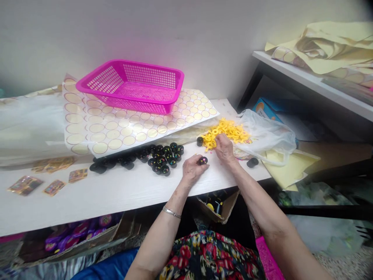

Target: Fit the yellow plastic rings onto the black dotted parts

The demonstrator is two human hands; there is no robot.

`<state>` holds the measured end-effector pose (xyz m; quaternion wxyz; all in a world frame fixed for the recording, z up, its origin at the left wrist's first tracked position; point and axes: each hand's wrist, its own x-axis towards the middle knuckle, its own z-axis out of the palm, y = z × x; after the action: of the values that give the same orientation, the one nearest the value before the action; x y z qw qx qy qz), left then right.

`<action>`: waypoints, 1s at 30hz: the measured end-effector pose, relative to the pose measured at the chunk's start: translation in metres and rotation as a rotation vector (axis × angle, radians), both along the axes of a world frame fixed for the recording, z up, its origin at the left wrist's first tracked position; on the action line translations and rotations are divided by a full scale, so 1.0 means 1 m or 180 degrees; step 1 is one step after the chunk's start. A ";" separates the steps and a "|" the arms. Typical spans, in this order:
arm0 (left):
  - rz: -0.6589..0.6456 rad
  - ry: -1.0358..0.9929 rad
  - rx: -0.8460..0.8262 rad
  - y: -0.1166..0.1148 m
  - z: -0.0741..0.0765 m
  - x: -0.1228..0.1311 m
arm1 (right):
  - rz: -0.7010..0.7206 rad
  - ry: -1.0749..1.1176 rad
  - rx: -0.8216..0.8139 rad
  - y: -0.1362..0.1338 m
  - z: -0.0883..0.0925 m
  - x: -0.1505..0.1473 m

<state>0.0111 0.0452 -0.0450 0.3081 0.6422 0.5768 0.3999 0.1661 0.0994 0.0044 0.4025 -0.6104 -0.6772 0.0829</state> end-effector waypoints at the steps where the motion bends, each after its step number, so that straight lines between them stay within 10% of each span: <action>1: 0.0001 0.0009 0.0001 0.000 0.000 0.000 | 0.0049 0.0409 -0.0047 -0.008 0.002 0.000; 6: -0.0007 0.0023 0.0019 0.002 -0.001 0.000 | 0.0187 0.2276 -0.1535 -0.052 0.001 0.010; 11: 0.0029 -0.0006 0.0052 0.002 -0.002 0.000 | -0.0187 0.2338 -0.2469 -0.071 -0.009 0.020; 23: -0.0374 -0.0448 0.0022 -0.023 0.005 -0.008 | 0.0440 -0.1082 -0.1471 -0.097 -0.002 0.009; 30: -0.0364 -0.0637 -0.0081 -0.024 0.000 -0.008 | 0.0453 0.0255 -0.0830 -0.092 -0.006 0.012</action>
<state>0.0034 0.0215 -0.0450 0.3947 0.6269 0.5106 0.4364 0.1777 0.0077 -0.0016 0.3396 -0.6041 -0.6857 0.2226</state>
